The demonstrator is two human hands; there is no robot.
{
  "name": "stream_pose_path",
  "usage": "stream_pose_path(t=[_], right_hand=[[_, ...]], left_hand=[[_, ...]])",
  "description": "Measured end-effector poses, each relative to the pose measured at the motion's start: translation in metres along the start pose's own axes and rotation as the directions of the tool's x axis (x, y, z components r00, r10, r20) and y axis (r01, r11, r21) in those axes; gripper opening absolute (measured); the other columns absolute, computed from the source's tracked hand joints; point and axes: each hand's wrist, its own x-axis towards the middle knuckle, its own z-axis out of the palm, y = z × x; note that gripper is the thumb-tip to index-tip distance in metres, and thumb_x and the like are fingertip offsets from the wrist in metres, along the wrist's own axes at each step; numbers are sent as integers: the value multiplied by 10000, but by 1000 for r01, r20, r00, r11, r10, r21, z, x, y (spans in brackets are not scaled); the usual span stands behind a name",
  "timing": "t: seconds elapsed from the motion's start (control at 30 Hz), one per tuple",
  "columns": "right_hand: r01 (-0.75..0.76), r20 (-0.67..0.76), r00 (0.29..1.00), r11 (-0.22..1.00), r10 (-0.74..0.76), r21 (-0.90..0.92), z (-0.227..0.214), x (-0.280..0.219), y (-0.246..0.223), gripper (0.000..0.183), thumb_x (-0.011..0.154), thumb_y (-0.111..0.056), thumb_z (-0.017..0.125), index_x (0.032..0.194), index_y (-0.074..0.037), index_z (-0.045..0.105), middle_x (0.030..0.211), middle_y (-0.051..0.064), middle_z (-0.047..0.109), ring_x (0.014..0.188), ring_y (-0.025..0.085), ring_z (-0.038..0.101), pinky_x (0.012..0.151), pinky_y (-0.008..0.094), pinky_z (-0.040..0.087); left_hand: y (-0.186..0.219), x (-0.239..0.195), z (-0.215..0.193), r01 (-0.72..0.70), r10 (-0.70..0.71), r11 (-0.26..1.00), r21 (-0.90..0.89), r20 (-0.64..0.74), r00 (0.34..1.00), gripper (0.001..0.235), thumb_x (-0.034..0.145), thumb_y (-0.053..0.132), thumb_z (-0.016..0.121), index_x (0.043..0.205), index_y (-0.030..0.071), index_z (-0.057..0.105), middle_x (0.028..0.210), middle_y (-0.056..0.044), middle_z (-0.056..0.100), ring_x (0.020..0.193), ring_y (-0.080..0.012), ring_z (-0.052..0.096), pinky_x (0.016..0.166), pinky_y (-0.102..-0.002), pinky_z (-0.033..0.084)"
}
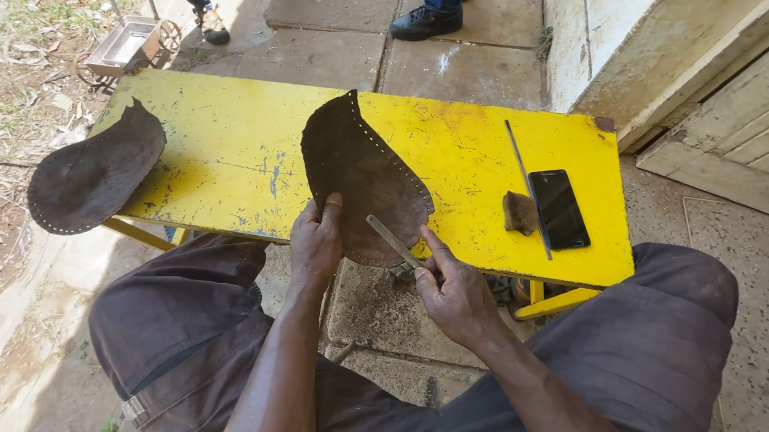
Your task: A person uses a hand file to smooth the edges of a curved metal plate on a yellow workbench.
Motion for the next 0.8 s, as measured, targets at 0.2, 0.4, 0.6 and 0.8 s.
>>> stream_pose_path(t=[0.2,0.4,0.6,0.8], right_hand=[[-3,-1,1000,1000,3,0,2,2,4,659,1022,-125,521,1668,-126,390,967,168,728,762,307,705,637,497,566],[-17,10,1000,1000,17,-11,7,3,13,671,1009,-144,545,1665,-135,404,975,164,735,774,321,716,650,509,572],[16,-21,1000,1000,-16,-1,9,4,11,662,992,-127,564,1644,-120,450,928,168,747,742,316,714,642,493,575],[165,-272,944,981,-187,-100,-20,12,-66,678,1017,-245,618,1661,-119,446,828,-34,623,621,135,522,564,366,454]], left_hand=[[4,-3,1,-1,1,1000,7,2,1000,442,1071,548,606,1140,157,800,964,-179,758,1044,-402,731,967,-569,555],[-2,1,2,-13,13,1000,3,-13,1000,457,1064,563,614,1129,150,797,955,-187,753,1028,-400,725,942,-578,554],[0,0,4,1,-1,1000,9,7,1000,460,1059,584,598,1118,171,793,979,-174,764,1049,-402,732,946,-565,567],[29,-3,3,156,-162,986,65,102,982,402,1029,426,530,1219,134,731,1117,-49,791,966,-211,702,796,-388,572]])
